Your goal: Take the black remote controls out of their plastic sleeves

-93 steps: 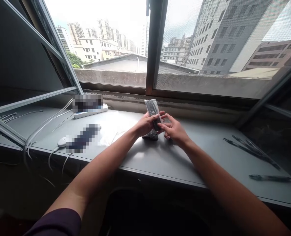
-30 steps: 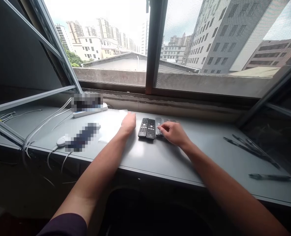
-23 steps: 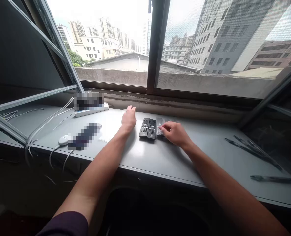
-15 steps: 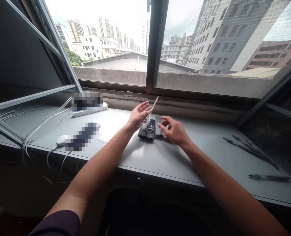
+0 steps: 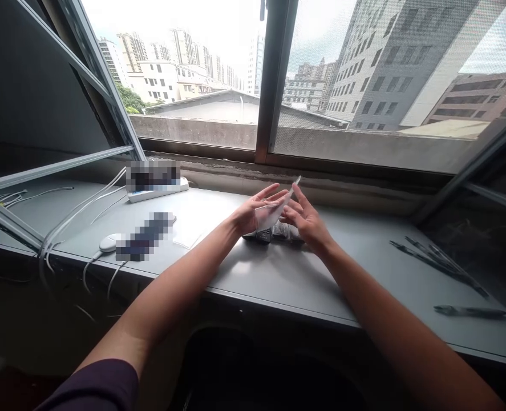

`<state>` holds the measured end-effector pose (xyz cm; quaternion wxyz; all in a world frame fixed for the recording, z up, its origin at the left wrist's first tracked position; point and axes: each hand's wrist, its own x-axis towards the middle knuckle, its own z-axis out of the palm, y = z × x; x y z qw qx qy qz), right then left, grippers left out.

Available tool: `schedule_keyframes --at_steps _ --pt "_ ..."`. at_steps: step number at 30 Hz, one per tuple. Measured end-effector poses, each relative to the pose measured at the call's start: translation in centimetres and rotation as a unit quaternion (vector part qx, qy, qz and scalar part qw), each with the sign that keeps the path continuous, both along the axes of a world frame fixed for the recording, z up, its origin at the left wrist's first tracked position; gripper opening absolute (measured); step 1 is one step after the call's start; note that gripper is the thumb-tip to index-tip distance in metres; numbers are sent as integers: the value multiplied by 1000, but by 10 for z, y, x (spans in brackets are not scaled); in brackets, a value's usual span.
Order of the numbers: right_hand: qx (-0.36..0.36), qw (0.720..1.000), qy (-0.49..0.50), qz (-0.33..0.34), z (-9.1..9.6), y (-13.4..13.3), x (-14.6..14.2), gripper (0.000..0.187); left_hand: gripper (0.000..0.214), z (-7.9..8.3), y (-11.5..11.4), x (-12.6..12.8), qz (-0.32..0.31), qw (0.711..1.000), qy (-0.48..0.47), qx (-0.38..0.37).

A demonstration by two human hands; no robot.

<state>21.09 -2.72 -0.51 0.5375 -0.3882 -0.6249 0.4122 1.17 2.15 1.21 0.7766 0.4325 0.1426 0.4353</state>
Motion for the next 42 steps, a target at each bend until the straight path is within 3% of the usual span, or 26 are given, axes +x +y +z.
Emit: schedule_keyframes --at_steps 5,11,14,17,21,24,26,28,32,35,38,42 --pt "-18 998 48 -31 4 1 3 107 59 1 -1 2 28 999 -32 25" --pt "-76 987 139 17 6 -1 -1 76 59 1 1 0 42 999 -30 13" --pt "-50 987 149 -33 3 1 -2 58 58 0 0 2 27 1000 4 1" --pt "-22 988 120 -98 1 4 -1 53 38 -1 1 5 1 999 36 -13" --pt "6 992 48 -115 0 3 0 60 33 -8 5 8 24 995 94 -15" --pt "1 996 25 -82 2 0 -2 82 34 -15 11 9 80 987 136 -13" --pt "-10 997 36 -70 3 -2 -4 103 31 -16 14 9 129 984 121 -20" --pt "-22 997 39 -68 4 -3 -4 110 23 -14 18 8 180 980 75 -32" --pt "-31 997 23 -73 4 -3 -2 82 13 -5 22 4 253 965 -15 -63" --pt "-5 994 0 -105 3 -3 -1 57 16 -1 22 1 270 958 -26 -90" --pt "52 987 -48 -147 3 -6 0 43 29 0 17 1 224 970 -18 -98" --pt "213 952 -143 -166 5 -11 -1 21 45 1 7 4 92 993 28 -68"
